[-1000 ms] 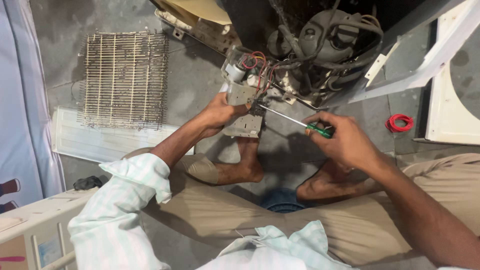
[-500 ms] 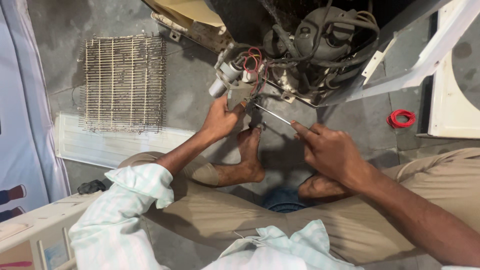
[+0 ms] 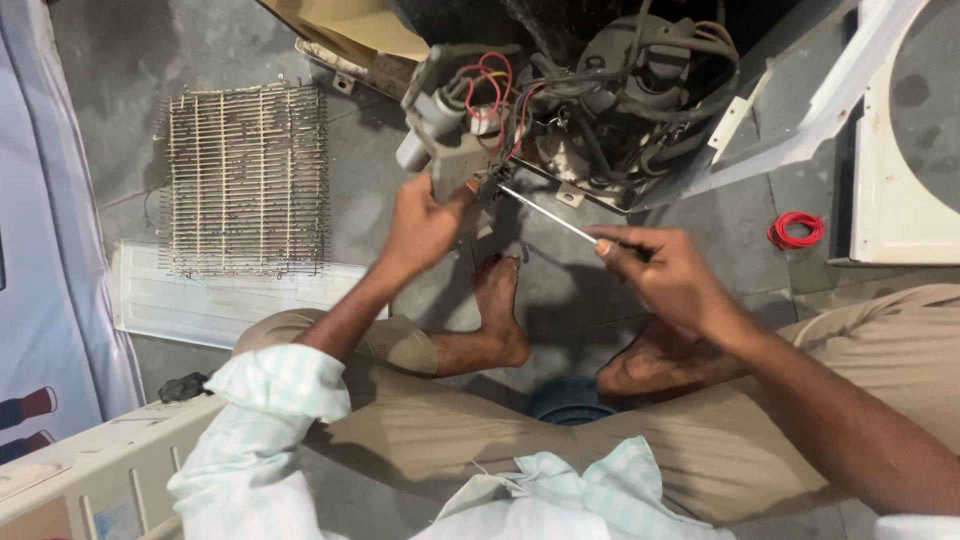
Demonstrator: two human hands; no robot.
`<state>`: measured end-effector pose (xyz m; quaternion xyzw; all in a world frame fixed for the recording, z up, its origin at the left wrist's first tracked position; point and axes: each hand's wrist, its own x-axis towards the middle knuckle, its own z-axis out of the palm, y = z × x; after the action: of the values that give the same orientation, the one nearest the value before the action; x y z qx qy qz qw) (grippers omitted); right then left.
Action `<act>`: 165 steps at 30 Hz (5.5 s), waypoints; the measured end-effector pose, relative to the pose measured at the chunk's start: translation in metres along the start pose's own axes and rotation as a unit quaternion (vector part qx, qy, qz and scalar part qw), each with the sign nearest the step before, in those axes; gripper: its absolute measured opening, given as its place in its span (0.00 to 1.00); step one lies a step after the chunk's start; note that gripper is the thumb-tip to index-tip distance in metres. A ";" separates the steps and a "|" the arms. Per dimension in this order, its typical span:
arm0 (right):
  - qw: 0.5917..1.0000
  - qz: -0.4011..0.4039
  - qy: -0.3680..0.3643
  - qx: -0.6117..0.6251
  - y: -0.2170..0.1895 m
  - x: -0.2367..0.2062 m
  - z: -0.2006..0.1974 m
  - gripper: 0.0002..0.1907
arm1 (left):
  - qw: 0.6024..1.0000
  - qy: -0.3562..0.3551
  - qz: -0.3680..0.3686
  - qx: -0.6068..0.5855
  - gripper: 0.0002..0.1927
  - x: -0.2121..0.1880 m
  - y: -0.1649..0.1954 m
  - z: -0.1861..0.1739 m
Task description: The person sits on the floor repairing a disassembled air cooler. They coil a red electrical wire by hand, set it aside, then use a screwdriver to unscrew and work on the fan motor and control panel, and remove and reposition the front panel while continuing to unscrew components.
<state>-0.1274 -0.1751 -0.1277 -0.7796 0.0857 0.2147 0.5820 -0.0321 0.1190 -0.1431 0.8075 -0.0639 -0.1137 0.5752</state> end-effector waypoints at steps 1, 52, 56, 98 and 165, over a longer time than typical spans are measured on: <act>0.999 0.024 0.002 -0.030 -0.009 -0.001 -0.005 0.17 | 0.998 -0.023 -0.045 -0.036 0.10 0.007 -0.001 -0.004; 0.890 -0.211 0.060 -0.399 -0.015 -0.048 -0.012 0.26 | 0.998 0.004 -0.028 0.062 0.17 -0.015 -0.007 0.016; 0.854 -0.203 0.034 -0.477 -0.001 -0.045 0.007 0.37 | 0.994 0.040 -0.019 0.102 0.17 -0.010 -0.006 0.014; 0.929 -0.262 0.067 -0.251 -0.012 -0.028 -0.023 0.12 | 0.973 -0.005 -0.193 -0.130 0.15 0.009 -0.026 0.004; 0.944 -0.129 -0.004 -0.303 -0.040 -0.038 -0.068 0.17 | 0.991 -0.097 -0.077 -0.043 0.12 -0.007 -0.003 0.000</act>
<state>-0.1301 -0.2312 -0.0607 -0.9227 -0.0872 0.1567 0.3414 -0.0386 0.1210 -0.1451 0.7699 -0.0526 -0.2381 0.5897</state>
